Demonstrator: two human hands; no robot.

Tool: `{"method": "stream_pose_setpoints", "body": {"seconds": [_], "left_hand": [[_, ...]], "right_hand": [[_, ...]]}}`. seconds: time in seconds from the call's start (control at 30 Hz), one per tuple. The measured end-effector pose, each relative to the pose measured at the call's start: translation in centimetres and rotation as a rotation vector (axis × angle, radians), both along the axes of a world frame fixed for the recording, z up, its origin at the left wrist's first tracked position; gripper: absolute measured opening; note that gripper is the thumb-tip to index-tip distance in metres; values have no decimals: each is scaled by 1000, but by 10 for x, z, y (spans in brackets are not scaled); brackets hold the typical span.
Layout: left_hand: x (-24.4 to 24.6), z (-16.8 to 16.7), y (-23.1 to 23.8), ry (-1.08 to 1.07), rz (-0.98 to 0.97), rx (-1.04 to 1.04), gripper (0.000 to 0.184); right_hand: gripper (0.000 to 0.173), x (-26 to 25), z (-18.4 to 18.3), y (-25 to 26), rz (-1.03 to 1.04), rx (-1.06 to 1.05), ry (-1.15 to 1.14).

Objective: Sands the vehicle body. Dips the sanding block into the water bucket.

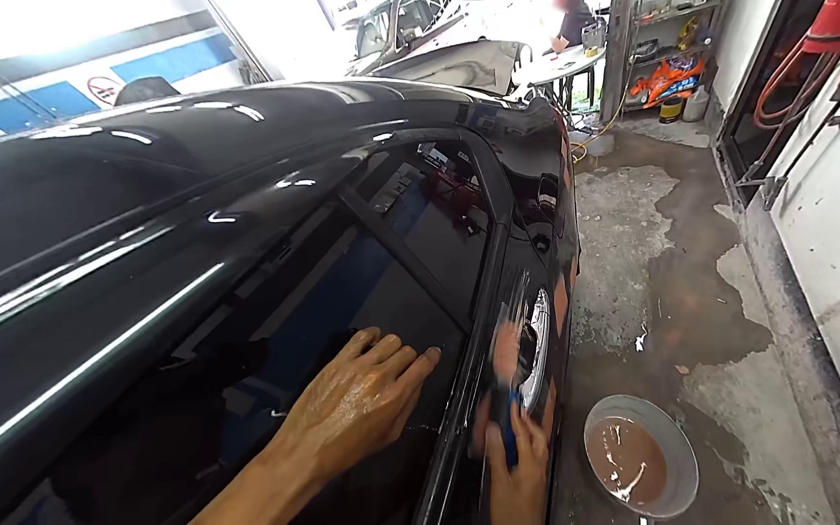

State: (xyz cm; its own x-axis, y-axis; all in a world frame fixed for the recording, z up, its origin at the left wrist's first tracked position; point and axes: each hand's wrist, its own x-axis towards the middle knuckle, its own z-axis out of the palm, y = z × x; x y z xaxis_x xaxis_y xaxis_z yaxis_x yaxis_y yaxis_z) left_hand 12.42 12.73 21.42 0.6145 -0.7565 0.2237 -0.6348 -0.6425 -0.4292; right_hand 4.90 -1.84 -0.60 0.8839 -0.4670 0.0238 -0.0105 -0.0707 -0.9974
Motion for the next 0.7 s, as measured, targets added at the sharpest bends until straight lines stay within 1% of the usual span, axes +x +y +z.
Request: {"method": "stream_pose_setpoints", "body": {"seconds": [0.07,0.1,0.2,0.23,0.37,0.4,0.53,0.57,0.63,0.67,0.7], "left_hand": [[1,0,0,-12,5,-1,33],[1,0,0,-14,5,-3,33],[1,0,0,-11,6,4,34],[0,0,0,-7,8,4,34],[2,1,-1,-13,9,-1,33],[3,1,-1,-15,11,-2,33],[2,0,0,-3,10,1,33],[1,0,0,3,9,-1,33],[1,0,0,3,10,-5,33],[2,0,0,-1,8,-8,33],[2,0,-1,-6,8,-9,33]], "right_hand": [[54,-29,-7,1,58,-12,15],[53,-27,-5,2,56,-6,26],[54,21,4,3,-44,0,-6],[54,24,3,1,-43,6,-12],[52,-34,-11,0,62,-40,5],[52,-33,-9,0,66,-29,17],[55,30,6,0,-32,-32,-13],[56,25,6,2,-21,-33,-21],[54,-18,7,9,62,-46,-67],[54,-41,7,14,111,1,-77],[53,-50,6,16,147,64,-90]]}}
